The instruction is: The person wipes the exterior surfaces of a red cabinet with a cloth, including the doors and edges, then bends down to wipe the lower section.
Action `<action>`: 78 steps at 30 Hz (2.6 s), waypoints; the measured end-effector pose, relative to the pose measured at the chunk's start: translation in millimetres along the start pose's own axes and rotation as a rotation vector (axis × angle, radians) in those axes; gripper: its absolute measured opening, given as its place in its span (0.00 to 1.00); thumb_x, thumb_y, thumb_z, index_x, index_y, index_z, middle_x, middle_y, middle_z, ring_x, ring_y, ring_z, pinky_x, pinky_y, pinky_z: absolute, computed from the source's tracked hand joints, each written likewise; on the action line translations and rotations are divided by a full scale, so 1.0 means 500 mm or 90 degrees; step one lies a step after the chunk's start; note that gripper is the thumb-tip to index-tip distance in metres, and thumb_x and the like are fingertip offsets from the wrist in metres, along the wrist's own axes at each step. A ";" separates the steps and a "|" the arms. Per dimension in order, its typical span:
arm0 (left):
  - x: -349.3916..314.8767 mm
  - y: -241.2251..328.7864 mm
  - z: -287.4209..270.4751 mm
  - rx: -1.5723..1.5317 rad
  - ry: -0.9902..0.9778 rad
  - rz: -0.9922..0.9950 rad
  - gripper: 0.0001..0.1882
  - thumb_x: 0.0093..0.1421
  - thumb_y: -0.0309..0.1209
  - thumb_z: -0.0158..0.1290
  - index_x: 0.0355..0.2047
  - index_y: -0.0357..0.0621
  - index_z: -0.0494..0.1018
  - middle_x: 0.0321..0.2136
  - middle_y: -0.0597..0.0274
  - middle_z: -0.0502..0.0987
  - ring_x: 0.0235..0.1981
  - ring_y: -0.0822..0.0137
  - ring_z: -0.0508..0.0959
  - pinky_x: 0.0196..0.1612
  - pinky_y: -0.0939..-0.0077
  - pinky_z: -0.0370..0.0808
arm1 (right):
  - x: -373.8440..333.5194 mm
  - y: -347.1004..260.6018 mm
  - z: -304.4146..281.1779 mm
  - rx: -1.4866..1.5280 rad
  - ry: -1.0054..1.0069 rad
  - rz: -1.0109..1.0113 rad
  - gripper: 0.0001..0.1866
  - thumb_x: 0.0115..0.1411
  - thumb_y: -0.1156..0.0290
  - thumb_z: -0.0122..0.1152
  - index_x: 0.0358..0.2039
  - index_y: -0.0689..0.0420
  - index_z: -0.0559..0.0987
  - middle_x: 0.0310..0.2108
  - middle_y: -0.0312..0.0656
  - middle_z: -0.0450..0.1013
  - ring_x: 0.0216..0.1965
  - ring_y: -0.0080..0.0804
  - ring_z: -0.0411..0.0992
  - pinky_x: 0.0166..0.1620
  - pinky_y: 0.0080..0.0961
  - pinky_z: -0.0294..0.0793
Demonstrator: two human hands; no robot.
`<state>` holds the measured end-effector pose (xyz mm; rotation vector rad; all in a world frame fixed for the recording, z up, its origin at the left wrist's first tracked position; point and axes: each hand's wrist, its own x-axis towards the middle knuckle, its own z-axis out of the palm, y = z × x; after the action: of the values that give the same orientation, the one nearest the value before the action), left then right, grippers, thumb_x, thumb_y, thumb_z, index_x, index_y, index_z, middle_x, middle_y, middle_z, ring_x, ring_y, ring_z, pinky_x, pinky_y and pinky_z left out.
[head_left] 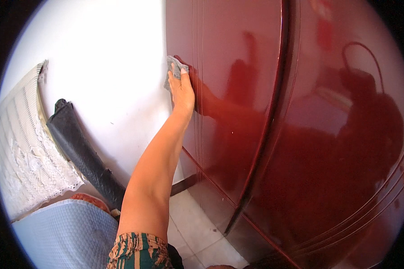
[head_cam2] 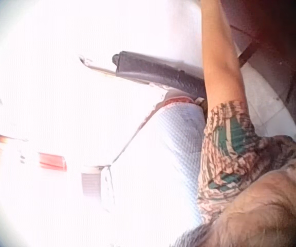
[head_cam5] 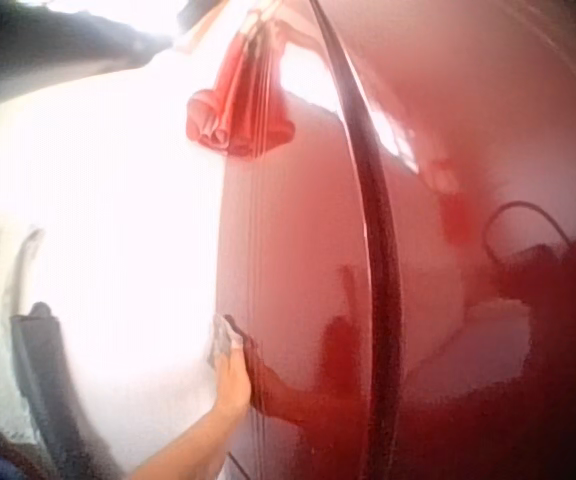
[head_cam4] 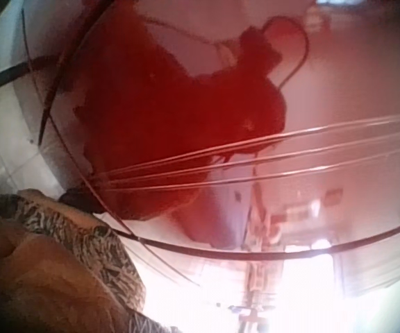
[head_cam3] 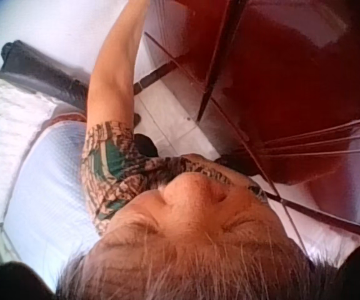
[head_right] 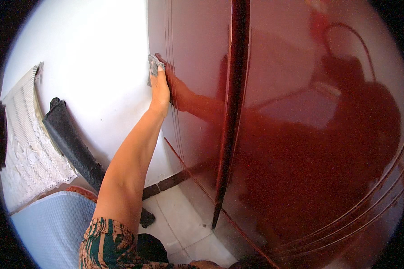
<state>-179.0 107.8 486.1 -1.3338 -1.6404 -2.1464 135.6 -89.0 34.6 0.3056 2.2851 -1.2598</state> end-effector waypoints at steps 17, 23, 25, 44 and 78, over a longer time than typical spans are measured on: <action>-0.345 0.075 0.052 0.128 -0.107 0.403 0.36 0.62 0.61 0.33 0.67 0.63 0.49 0.69 0.52 0.38 0.69 0.46 0.38 0.64 0.40 0.35 | -0.053 0.001 0.039 -0.028 -0.049 0.010 0.33 0.65 0.47 0.46 0.59 0.62 0.61 0.51 0.56 0.68 0.51 0.52 0.69 0.50 0.45 0.70; -0.229 -0.062 -0.011 0.075 0.000 0.147 0.33 0.67 0.47 0.36 0.66 0.42 0.47 0.67 0.46 0.42 0.68 0.48 0.42 0.68 0.58 0.42 | -0.053 -0.030 0.050 -0.035 -0.042 -0.021 0.32 0.64 0.48 0.47 0.59 0.60 0.62 0.50 0.56 0.69 0.50 0.52 0.69 0.50 0.46 0.70; -0.233 -0.109 -0.030 0.075 0.005 0.081 0.33 0.68 0.46 0.33 0.66 0.38 0.47 0.67 0.44 0.41 0.69 0.50 0.42 0.68 0.62 0.41 | -0.063 -0.054 0.033 -0.036 -0.037 -0.006 0.31 0.63 0.48 0.49 0.58 0.58 0.63 0.50 0.56 0.69 0.51 0.52 0.69 0.50 0.46 0.70; -0.604 -0.072 -0.040 0.215 -0.134 0.186 0.30 0.57 0.30 0.48 0.62 0.46 0.60 0.66 0.46 0.51 0.67 0.50 0.51 0.66 0.50 0.41 | -0.104 -0.084 -0.005 -0.025 0.003 0.042 0.32 0.62 0.51 0.51 0.60 0.59 0.63 0.54 0.55 0.67 0.55 0.51 0.66 0.55 0.42 0.66; -0.786 -0.198 0.025 0.012 -0.049 -0.320 0.41 0.66 0.54 0.33 0.68 0.42 0.34 0.68 0.48 0.29 0.69 0.53 0.31 0.68 0.59 0.32 | -0.059 -0.044 0.033 -0.026 -0.048 0.019 0.32 0.61 0.51 0.52 0.59 0.61 0.63 0.53 0.59 0.66 0.55 0.53 0.65 0.56 0.42 0.66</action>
<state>7.7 5.1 140.9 -1.0947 -2.2139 -2.3434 156.5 -113.4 59.1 0.2722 2.2318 -1.1888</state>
